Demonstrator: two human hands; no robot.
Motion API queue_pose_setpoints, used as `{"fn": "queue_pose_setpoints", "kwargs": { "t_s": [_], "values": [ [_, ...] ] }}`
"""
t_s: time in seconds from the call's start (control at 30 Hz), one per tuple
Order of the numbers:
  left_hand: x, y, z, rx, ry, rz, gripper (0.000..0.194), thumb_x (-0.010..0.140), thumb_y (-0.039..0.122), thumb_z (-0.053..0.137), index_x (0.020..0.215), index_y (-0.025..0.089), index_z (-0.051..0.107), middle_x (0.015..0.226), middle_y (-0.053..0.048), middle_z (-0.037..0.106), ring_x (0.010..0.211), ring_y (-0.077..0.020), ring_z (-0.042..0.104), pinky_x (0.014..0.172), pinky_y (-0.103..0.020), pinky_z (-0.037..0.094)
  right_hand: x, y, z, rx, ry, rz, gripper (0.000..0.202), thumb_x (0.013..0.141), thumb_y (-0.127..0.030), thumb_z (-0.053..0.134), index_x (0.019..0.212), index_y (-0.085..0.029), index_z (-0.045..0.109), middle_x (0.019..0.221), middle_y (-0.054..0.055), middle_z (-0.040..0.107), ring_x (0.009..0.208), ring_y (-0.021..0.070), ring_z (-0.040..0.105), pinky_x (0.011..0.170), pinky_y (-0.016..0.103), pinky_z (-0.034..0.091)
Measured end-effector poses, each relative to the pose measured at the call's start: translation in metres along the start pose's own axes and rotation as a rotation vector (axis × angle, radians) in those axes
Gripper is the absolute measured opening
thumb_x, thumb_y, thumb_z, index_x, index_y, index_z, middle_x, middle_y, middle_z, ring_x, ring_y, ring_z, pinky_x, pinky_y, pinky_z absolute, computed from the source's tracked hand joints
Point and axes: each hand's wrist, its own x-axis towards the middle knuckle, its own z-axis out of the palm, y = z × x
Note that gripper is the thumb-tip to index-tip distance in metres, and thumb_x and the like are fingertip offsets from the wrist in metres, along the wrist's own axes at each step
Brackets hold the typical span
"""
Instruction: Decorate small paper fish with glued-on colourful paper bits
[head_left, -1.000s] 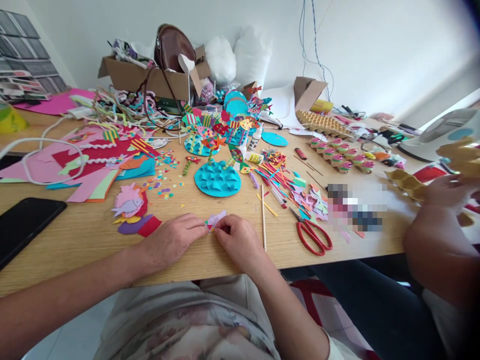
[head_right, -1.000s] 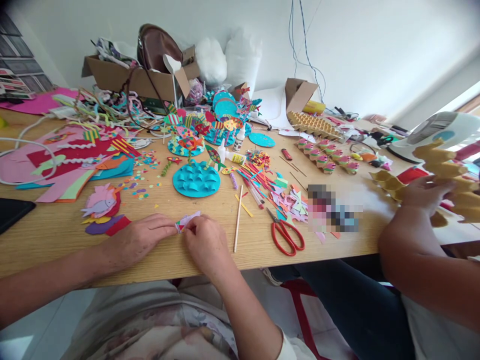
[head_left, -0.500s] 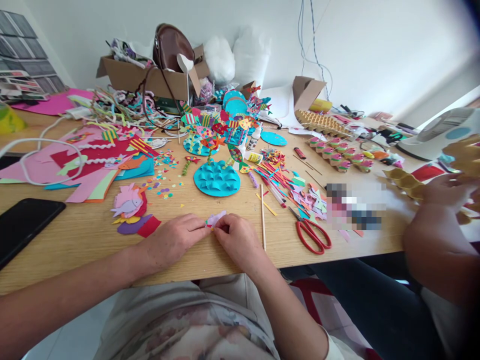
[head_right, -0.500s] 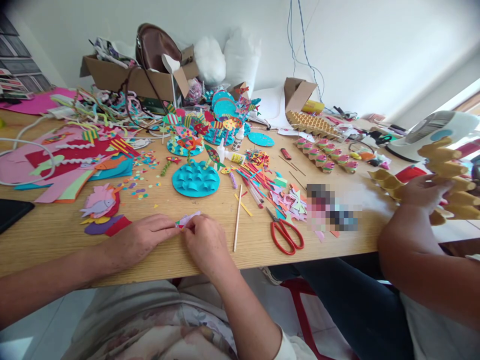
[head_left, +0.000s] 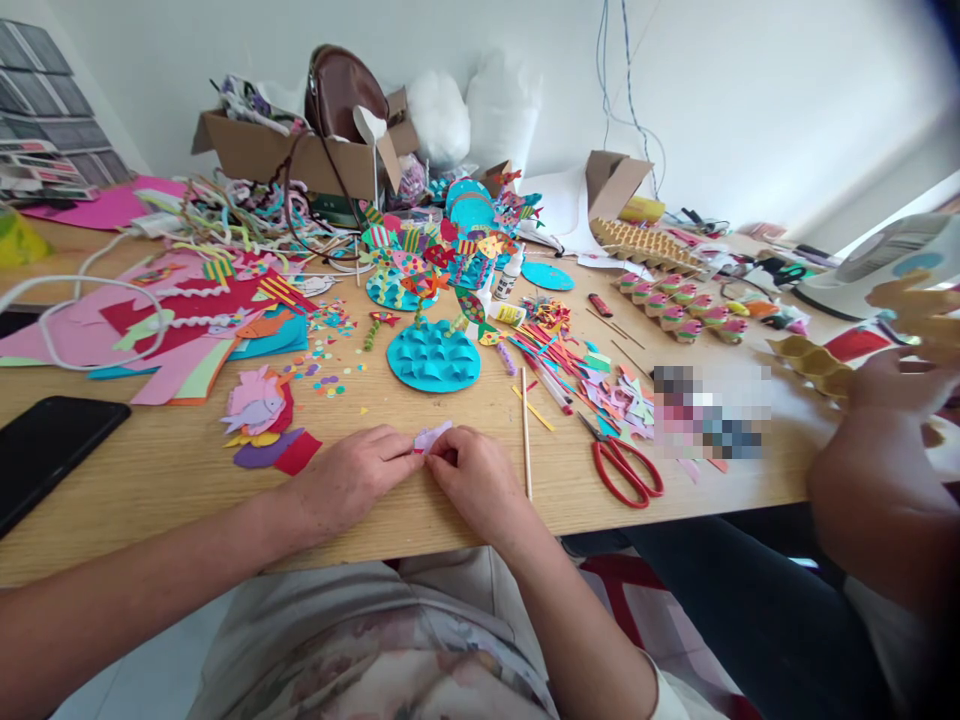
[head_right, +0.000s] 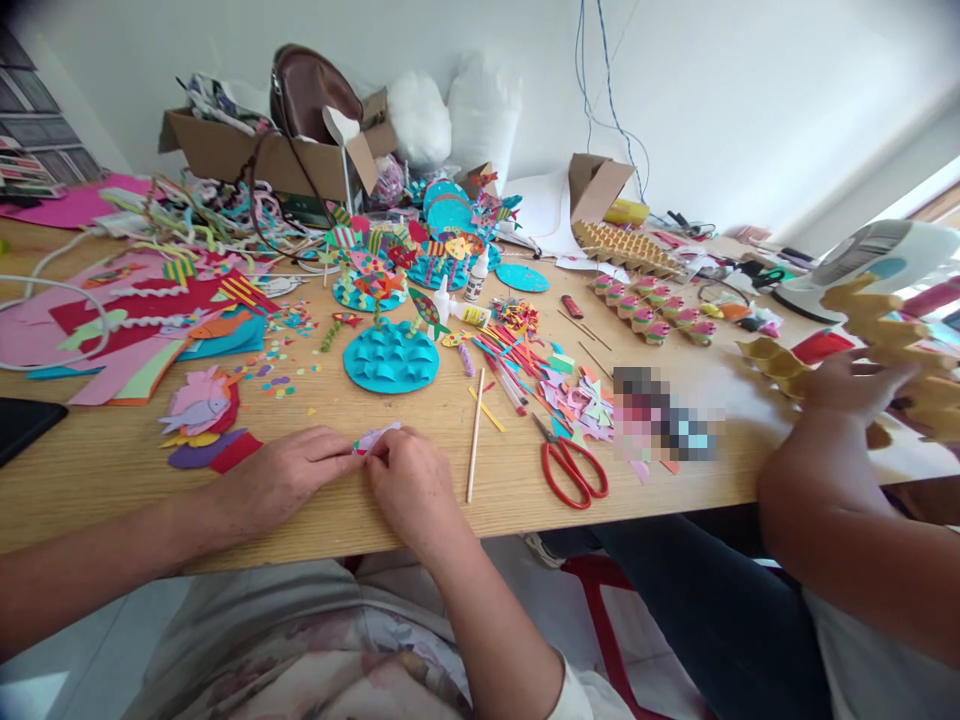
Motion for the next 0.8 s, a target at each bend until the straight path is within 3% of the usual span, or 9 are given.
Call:
{"fn": "queue_pose_setpoints", "kwargs": {
  "t_s": [0.23, 0.37, 0.57, 0.8],
  "values": [
    [0.001, 0.001, 0.0, 0.044, -0.03, -0.017, 0.031, 0.091, 0.015, 0.03, 0.107, 0.017, 0.056, 0.094, -0.006, 0.06, 0.086, -0.0182, 0.053, 0.076, -0.032, 0.046, 0.0, 0.004, -0.003, 0.137, 0.028, -0.057, 0.01, 0.072, -0.011, 0.054, 0.07, -0.017, 0.062, 0.071, 0.002, 0.062, 0.064, 0.0125, 0.053, 0.058, 0.023, 0.035],
    [0.001, 0.001, 0.0, 0.062, -0.021, -0.014, 0.031, 0.092, 0.016, 0.029, 0.105, 0.016, 0.057, 0.094, -0.006, 0.06, 0.086, -0.0186, 0.053, 0.076, -0.032, 0.046, -0.006, 0.015, -0.017, 0.217, 0.102, -0.054, 0.009, 0.073, -0.012, 0.051, 0.074, -0.017, 0.059, 0.07, 0.001, 0.06, 0.064, 0.012, 0.053, 0.058, 0.022, 0.037],
    [0.002, 0.0, 0.0, 0.045, 0.019, 0.029, 0.034, 0.091, 0.012, 0.027, 0.106, 0.017, 0.057, 0.098, -0.007, 0.06, 0.089, -0.0183, 0.053, 0.078, -0.031, 0.046, -0.019, 0.045, -0.046, -0.133, 0.223, 0.086, 0.007, 0.077, -0.02, 0.049, 0.074, -0.018, 0.055, 0.074, 0.003, 0.059, 0.07, 0.0166, 0.054, 0.06, 0.026, 0.035],
    [-0.001, -0.002, 0.001, 0.059, 0.032, 0.035, 0.037, 0.088, 0.008, 0.025, 0.105, 0.016, 0.058, 0.098, -0.007, 0.061, 0.09, -0.0184, 0.054, 0.078, -0.033, 0.048, -0.02, 0.045, -0.043, -0.414, 0.113, 0.21, 0.011, 0.082, -0.02, 0.044, 0.089, -0.016, 0.052, 0.087, 0.01, 0.061, 0.08, 0.022, 0.058, 0.06, 0.029, 0.034]
  ]
}}
